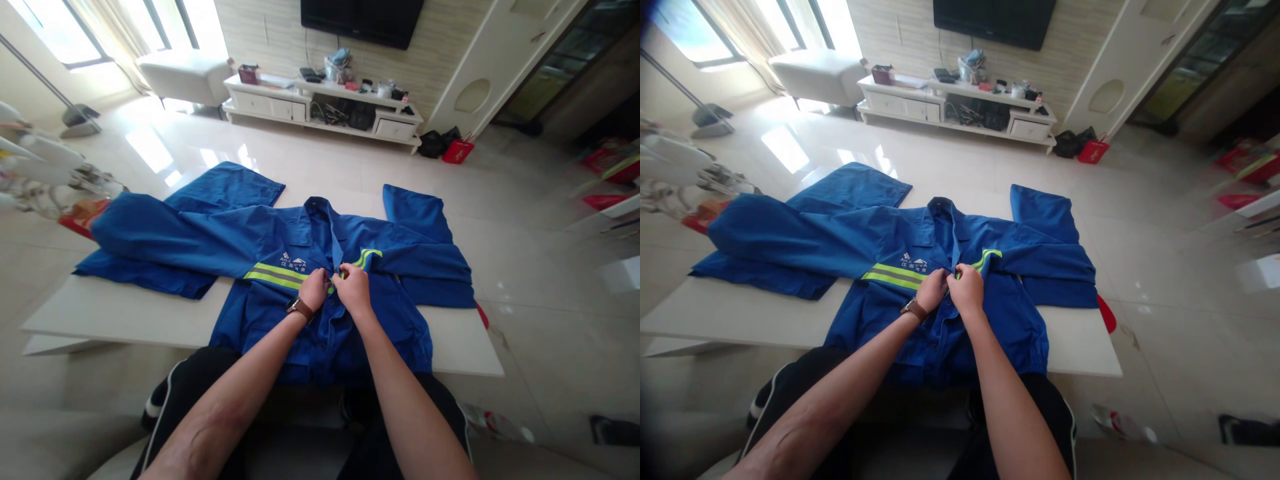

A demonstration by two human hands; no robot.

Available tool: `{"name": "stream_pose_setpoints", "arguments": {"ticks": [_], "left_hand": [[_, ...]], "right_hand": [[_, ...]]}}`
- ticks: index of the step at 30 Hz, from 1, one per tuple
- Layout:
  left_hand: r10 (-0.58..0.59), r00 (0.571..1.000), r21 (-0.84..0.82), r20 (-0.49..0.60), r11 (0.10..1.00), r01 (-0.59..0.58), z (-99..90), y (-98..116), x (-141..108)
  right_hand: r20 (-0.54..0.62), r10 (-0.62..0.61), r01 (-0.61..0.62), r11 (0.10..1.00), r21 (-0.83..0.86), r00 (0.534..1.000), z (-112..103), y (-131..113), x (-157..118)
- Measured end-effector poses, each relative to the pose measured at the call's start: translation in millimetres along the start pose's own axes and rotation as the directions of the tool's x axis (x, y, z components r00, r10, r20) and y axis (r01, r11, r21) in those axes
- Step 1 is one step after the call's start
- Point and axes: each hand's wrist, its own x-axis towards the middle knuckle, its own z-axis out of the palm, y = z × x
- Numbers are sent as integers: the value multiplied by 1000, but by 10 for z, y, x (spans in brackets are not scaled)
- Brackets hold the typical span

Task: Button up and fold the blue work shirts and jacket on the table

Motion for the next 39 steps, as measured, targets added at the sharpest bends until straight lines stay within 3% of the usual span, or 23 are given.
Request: {"name": "stream_pose_setpoints", "arguments": {"ticks": [4,8,11,14,21,25,28,31,39], "left_hand": [[-24,999,-30,-34,999,24,-70,53,-24],[8,996,-101,-86,995,-17,-384,142,11],[32,992,-266,-118,962,-63,-634,145,57],[-3,998,-477,-67,878,-29,-756,89,72],[-9,994,-487,-110,872,-46,-849,52,23],[-61,989,-486,-132,874,-11,-933,88,-8],[-24,983,-429,-179,902,-57,-953,77,-37],[39,979,-408,-202,905,-120,-937,54,-62],[15,988,-477,-156,874,-89,-951,23,-42]], "right_hand": [[4,-28,28,1000,-6,1000,5,-55,-14],[-24,-87,87,996,17,996,-28,-105,-11],[-40,-118,120,991,62,992,-33,-139,-3],[-59,-136,142,984,107,989,25,-172,0],[-106,-153,168,974,152,982,209,-283,-14],[-191,-125,157,975,159,974,212,-392,-65],[-228,-79,123,975,187,970,205,-440,-112],[-199,-88,130,969,209,976,219,-433,-142],[-176,-131,162,971,174,976,316,-343,-60]]}}
